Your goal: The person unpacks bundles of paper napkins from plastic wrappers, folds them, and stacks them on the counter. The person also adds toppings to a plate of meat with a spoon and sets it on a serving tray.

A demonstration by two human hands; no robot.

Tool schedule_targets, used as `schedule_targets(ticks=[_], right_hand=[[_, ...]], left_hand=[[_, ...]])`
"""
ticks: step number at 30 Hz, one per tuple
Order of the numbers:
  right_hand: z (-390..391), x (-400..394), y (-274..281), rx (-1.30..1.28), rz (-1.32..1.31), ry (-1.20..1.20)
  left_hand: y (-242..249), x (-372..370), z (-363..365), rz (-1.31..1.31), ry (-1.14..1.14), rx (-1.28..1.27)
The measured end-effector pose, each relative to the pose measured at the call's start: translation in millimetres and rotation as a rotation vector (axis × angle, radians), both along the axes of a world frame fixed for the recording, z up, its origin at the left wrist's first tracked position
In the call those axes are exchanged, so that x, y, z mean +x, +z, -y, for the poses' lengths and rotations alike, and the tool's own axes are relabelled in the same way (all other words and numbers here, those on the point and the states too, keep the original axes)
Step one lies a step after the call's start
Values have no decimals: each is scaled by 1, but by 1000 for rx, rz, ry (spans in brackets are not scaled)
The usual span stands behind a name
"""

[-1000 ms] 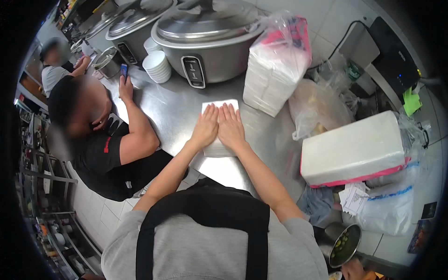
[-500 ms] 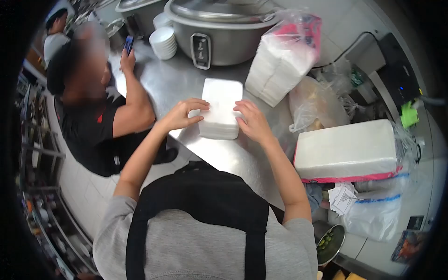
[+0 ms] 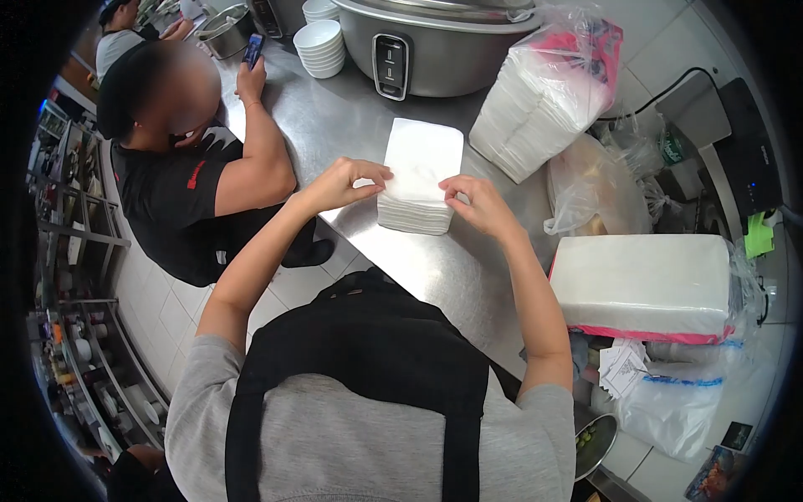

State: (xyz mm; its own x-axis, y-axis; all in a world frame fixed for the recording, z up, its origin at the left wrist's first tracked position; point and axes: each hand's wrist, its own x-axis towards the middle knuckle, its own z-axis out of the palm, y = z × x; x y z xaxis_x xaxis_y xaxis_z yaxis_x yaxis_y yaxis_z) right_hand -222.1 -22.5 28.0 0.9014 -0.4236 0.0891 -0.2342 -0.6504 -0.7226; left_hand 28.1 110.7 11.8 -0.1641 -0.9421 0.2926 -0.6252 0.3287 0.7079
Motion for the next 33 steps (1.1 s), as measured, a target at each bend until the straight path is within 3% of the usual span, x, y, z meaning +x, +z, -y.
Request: schedule_targets(ticks=[5, 7, 14, 17, 19, 22, 27, 33], right_hand=[[6, 1, 2, 168, -4, -76], [7, 3, 4, 165, 87, -62], [15, 1, -8, 376, 149, -171], [5, -7, -6, 488, 308, -180], [-2, -12, -14, 180, 350, -271], [-19, 2, -25, -28, 297, -267], [-21, 5, -43, -112, 241, -181], [-69, -29, -24, -245, 73, -187]], left_hand=[[19, -10, 3, 1, 72, 118], [23, -17, 9, 104, -4, -117], [12, -26, 20, 227, -31, -96], [-4, -24, 23, 240, 19, -149], [-6, -24, 24, 97, 47, -164], [-11, -17, 32, 53, 7, -162], [-19, -21, 26, 159, 6, -127], [-8, -50, -21, 228, -22, -65]])
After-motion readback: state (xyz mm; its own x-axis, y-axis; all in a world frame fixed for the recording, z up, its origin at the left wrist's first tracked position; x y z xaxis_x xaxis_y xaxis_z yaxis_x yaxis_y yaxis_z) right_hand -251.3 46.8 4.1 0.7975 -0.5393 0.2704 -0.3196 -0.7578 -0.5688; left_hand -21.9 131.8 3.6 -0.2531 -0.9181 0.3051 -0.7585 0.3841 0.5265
